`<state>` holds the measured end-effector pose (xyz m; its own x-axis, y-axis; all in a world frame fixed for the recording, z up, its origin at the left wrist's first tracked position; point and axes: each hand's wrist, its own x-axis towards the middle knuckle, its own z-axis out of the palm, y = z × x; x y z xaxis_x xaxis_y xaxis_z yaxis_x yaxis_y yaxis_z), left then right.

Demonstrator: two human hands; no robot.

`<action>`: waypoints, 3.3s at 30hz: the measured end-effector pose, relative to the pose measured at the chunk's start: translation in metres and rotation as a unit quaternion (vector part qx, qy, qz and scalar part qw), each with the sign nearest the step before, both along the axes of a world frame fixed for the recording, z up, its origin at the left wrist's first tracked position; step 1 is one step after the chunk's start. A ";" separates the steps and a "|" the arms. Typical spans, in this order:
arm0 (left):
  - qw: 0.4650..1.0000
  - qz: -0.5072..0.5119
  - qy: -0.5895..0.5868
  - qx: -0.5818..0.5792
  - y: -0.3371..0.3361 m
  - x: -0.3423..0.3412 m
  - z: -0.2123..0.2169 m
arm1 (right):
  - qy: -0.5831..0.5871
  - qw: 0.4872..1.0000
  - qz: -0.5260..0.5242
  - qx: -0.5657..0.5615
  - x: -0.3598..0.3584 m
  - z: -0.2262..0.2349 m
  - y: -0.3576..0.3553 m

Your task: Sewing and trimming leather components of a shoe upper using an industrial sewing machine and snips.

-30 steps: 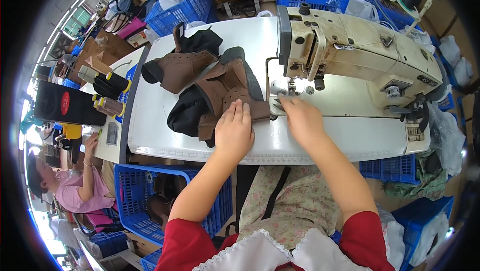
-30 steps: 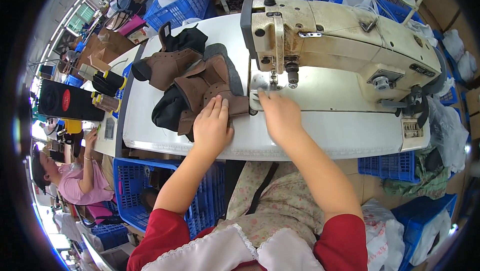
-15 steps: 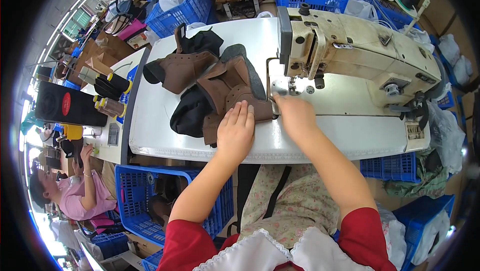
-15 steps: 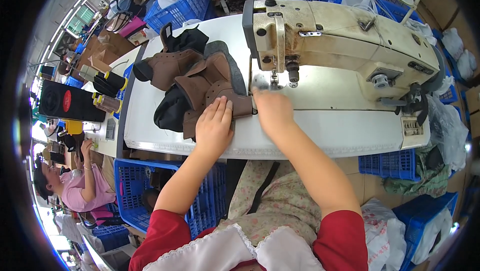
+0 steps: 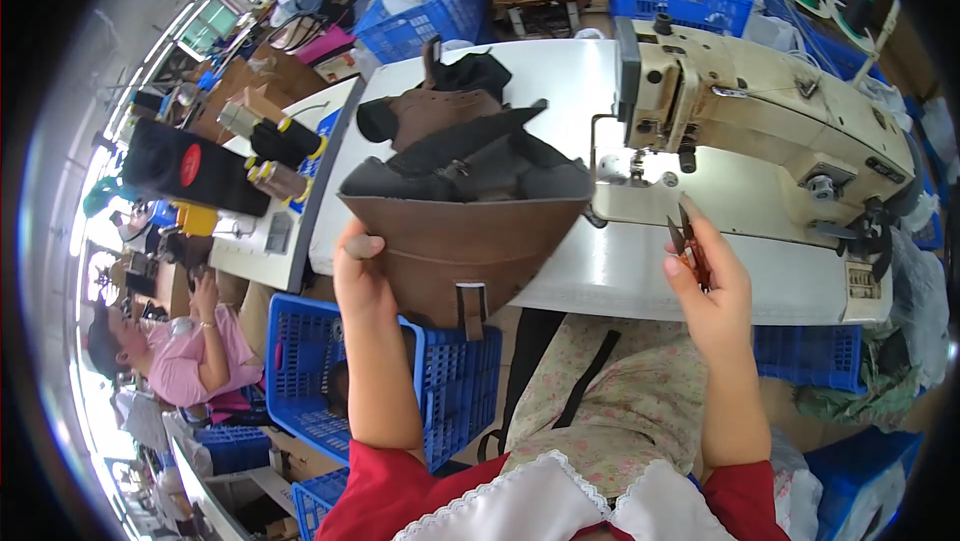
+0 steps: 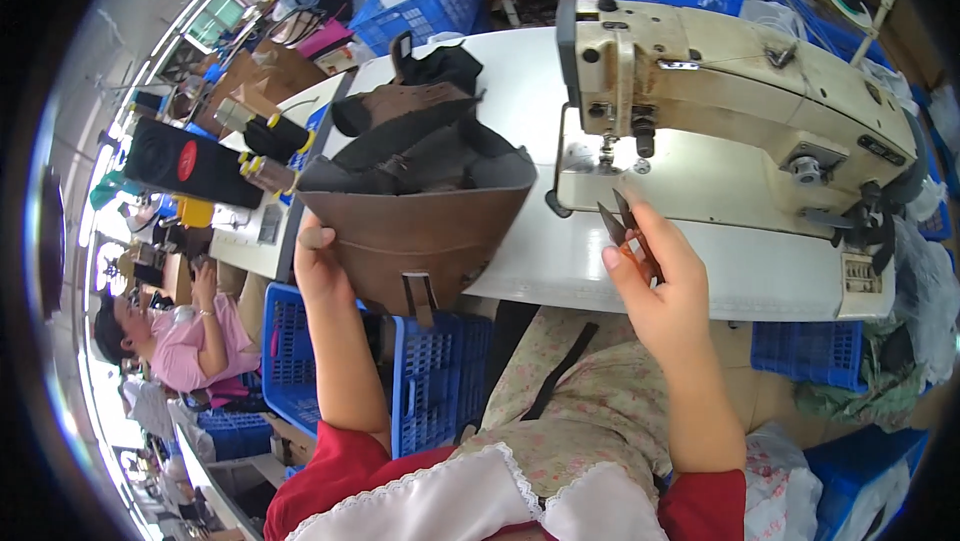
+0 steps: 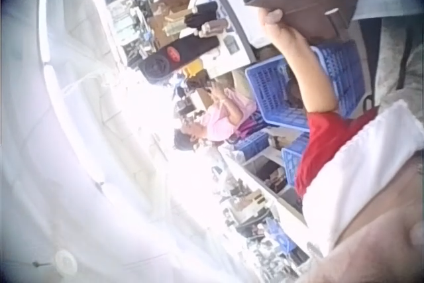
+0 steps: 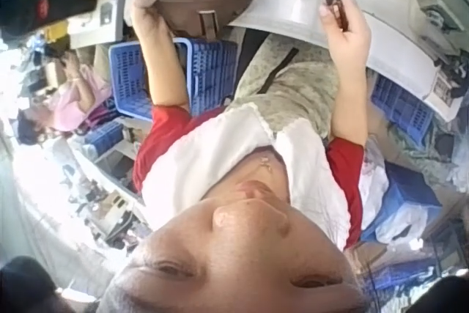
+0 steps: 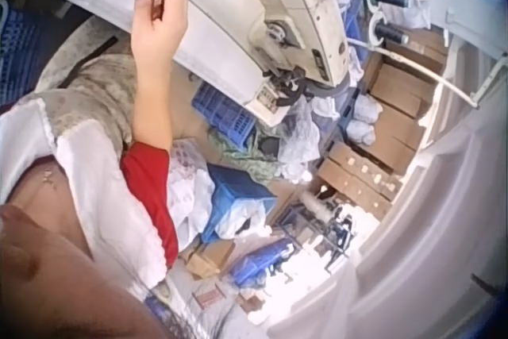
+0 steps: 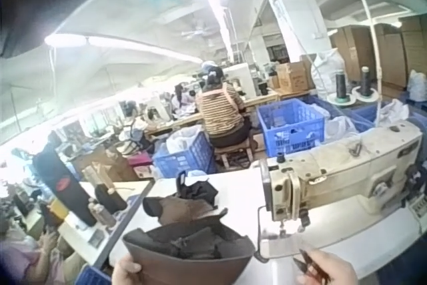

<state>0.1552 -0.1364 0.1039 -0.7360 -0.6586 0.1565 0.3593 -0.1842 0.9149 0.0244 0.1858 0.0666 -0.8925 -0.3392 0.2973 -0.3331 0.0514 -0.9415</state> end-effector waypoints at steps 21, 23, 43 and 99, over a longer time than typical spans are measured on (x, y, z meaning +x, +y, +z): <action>0.993 -0.024 0.087 0.069 -0.007 0.057 -0.032 | 0.211 0.955 0.064 0.200 0.024 0.048 0.014; 0.995 -0.022 0.080 0.055 -0.004 0.057 -0.029 | 0.247 0.936 0.055 0.243 0.025 0.050 0.013; 0.989 -0.122 0.071 -0.046 -0.001 0.067 -0.019 | 0.401 0.822 0.087 0.396 0.026 0.066 0.002; 0.822 0.243 -0.303 -0.416 -0.117 0.000 -0.089 | -0.009 0.984 0.043 0.171 -0.031 -0.084 0.031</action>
